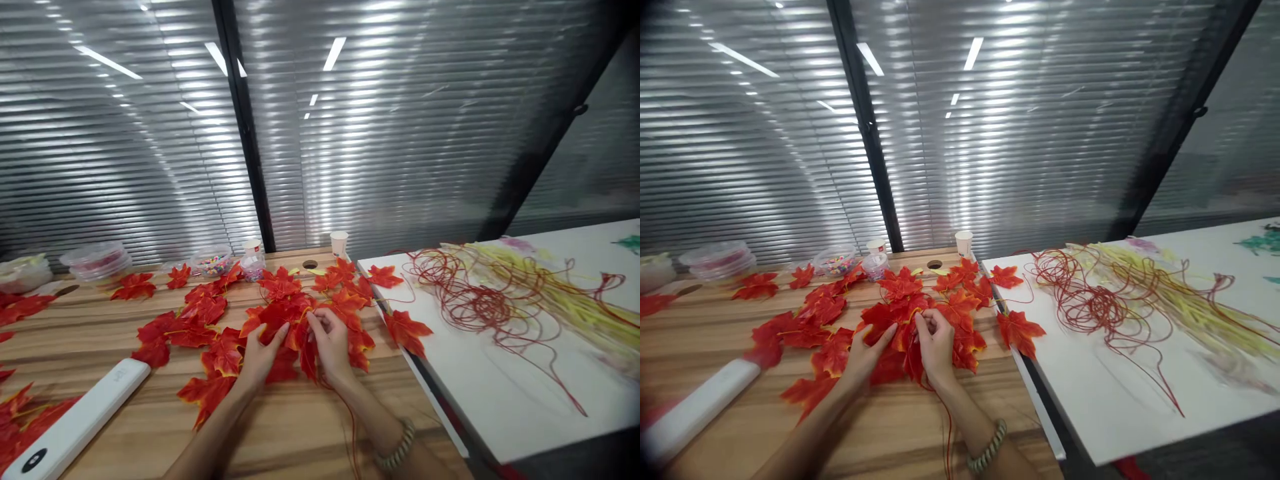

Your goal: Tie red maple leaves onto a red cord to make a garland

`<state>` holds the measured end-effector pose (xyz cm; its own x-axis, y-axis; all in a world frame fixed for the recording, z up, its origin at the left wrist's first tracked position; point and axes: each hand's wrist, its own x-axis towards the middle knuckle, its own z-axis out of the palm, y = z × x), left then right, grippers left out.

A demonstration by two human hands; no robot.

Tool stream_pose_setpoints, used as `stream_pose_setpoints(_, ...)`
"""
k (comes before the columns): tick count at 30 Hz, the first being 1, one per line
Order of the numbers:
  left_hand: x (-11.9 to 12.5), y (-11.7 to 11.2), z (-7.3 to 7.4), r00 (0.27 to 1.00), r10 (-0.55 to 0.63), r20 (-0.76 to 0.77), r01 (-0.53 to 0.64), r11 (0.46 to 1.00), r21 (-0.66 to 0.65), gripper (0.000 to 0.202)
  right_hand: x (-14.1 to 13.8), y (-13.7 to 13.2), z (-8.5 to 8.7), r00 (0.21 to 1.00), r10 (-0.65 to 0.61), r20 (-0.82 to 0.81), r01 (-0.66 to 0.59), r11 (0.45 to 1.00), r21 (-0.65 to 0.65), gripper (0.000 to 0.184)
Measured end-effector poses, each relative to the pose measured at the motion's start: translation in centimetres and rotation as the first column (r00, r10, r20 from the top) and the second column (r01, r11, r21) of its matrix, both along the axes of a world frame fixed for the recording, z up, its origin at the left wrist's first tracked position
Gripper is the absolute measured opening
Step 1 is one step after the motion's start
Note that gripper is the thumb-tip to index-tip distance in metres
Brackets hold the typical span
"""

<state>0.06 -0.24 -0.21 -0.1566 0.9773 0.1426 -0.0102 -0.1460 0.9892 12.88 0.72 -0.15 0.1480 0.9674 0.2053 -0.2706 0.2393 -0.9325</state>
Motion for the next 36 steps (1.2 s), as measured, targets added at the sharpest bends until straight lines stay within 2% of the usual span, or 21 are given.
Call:
stream_pose_setpoints(4, -0.7, 0.8, -0.7, 0.992, 0.127, 0.019, -0.128, 0.991, 0.029, 0.031, 0.4, 0.2, -0.1, 0.991, -0.051, 0.126, 0.044, 0.998, 0.053, 0.021)
stream_pose_setpoints(8, -1.5, 1.2, -1.2, 0.993, 0.116, 0.011, -0.116, 0.993, 0.015, 0.032, 0.8, 0.3, -0.3, 0.969, -0.067, 0.237, 0.043, 0.993, 0.106, 0.023)
stream_pose_setpoints(11, -1.2, 0.9, -1.1, 0.991, 0.071, 0.113, -0.073, 0.997, 0.01, 0.038, 0.9, 0.4, -0.3, 0.976, -0.054, 0.209, 0.031, 0.994, 0.109, 0.024)
stream_pose_setpoints(14, -1.0, 0.7, -0.8, 0.984, 0.091, 0.152, -0.1, 0.994, 0.052, 0.043, 1.2, 0.9, -0.3, 0.992, -0.051, 0.116, 0.041, 0.996, 0.082, 0.025)
stream_pose_setpoints(17, -1.1, 0.9, -0.7, 0.989, 0.12, 0.089, -0.129, 0.987, 0.101, 0.036, 1.3, 1.3, -0.4, 0.999, -0.018, 0.037, 0.017, 0.999, 0.042, 0.025)
stream_pose_setpoints(20, -1.5, 1.2, -0.9, 0.985, 0.168, 0.03, -0.171, 0.979, 0.115, 0.033, 1.1, 1.3, -0.4, 1.0, -0.01, 0.03, 0.009, 0.999, 0.043, 0.026)
stream_pose_setpoints(25, -1.6, 1.1, -1.1, 0.967, 0.252, -0.046, -0.243, 0.959, 0.147, 0.027, 0.5, 0.3, -0.3, 0.989, -0.027, 0.143, 0.02, 0.998, 0.053, 0.026)
stream_pose_setpoints(27, -1.7, 1.0, -0.7, 0.958, 0.263, -0.114, -0.233, 0.947, 0.222, 0.027, 0.4, 0.1, -0.3, 0.973, -0.098, 0.207, 0.079, 0.992, 0.1, 0.026)
stream_pose_setpoints(29, -2.0, 0.8, -0.1, 0.917, 0.294, -0.27, -0.186, 0.913, 0.362, 0.027, 0.3, 0.1, -0.4, 0.949, -0.205, 0.241, 0.174, 0.974, 0.144, 0.025)
stream_pose_setpoints(30, -2.2, 0.8, 0.1, 0.873, 0.32, -0.369, -0.138, 0.886, 0.442, 0.027, 0.3, 0.1, -0.5, 0.934, -0.259, 0.248, 0.224, 0.961, 0.161, 0.024)
stream_pose_setpoints(33, -2.6, 0.8, 0.7, 0.688, 0.394, -0.609, 0.083, 0.791, 0.606, 0.031, 0.4, 0.3, -0.6, 0.892, -0.363, 0.269, 0.313, 0.926, 0.211, 0.023)
stream_pose_setpoints(36, -2.0, 0.4, 1.0, 0.514, 0.457, -0.726, 0.32, 0.683, 0.656, 0.034, 0.4, 0.3, -0.6, 0.869, -0.399, 0.292, 0.334, 0.909, 0.248, 0.023)
